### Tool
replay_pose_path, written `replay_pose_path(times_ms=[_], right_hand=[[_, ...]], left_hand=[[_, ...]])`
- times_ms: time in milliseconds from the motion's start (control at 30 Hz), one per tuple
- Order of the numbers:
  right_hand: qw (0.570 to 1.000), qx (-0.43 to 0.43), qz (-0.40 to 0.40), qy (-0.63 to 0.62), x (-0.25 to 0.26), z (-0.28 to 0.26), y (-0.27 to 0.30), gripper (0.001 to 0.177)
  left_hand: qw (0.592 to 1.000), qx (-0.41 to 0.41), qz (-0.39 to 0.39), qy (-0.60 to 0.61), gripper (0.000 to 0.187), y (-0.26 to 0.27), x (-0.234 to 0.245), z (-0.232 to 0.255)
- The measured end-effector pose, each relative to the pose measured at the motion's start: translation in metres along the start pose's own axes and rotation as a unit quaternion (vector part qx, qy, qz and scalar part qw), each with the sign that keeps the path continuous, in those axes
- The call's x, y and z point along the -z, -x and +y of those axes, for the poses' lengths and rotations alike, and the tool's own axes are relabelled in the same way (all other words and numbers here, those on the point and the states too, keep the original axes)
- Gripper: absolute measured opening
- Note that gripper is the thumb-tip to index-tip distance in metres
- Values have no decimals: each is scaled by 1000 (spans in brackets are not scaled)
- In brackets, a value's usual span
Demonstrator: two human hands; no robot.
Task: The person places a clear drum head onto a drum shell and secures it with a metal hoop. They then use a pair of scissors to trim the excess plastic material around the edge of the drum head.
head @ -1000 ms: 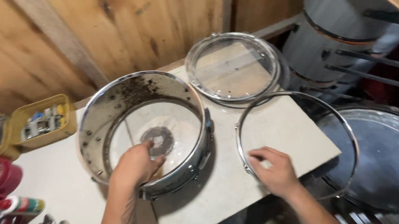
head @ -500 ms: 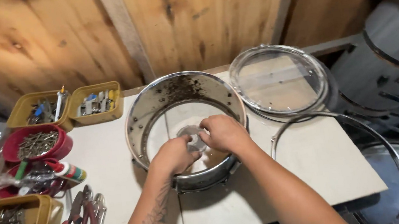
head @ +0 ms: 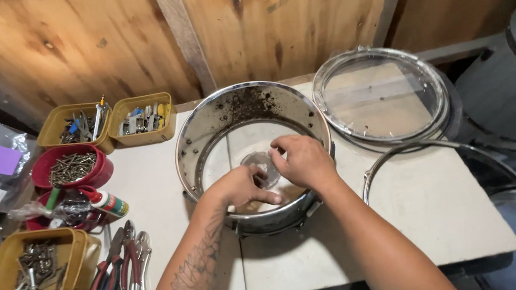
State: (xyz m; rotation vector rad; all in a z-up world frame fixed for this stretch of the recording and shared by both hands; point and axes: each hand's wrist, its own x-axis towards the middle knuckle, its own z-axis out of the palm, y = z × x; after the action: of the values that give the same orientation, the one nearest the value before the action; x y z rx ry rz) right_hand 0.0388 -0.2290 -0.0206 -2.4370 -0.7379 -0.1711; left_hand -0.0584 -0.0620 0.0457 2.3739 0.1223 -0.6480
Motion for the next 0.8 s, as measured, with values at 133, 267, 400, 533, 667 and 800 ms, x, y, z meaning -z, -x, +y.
replay_pose_path(times_ms=[133,267,400,533,667,800], right_hand=[[999,-11,27,-34,-4,3,-2,25],[999,-12,12,-38,0,-3,1,26],[999,-6,-6,-34,0,-6,-2,28],[999,-16,-15,-24,4,-8,0,28],[998,-33,-33,-31,2,-7,-1,30],[999,-22,-16,-30,3,-6,0,29]], left_hand=[[1000,-26,6,-9,86,-49,-14,-38],[986,54,-2,-157,80,-60,-19,-46],[982,75,-2,-171,78,-68,-18,-53],[982,77,-2,-172,74,-64,-21,-50],[982,75,-1,-172,75,-57,-19,-43],[986,64,0,-154,68,-40,-14,-27]])
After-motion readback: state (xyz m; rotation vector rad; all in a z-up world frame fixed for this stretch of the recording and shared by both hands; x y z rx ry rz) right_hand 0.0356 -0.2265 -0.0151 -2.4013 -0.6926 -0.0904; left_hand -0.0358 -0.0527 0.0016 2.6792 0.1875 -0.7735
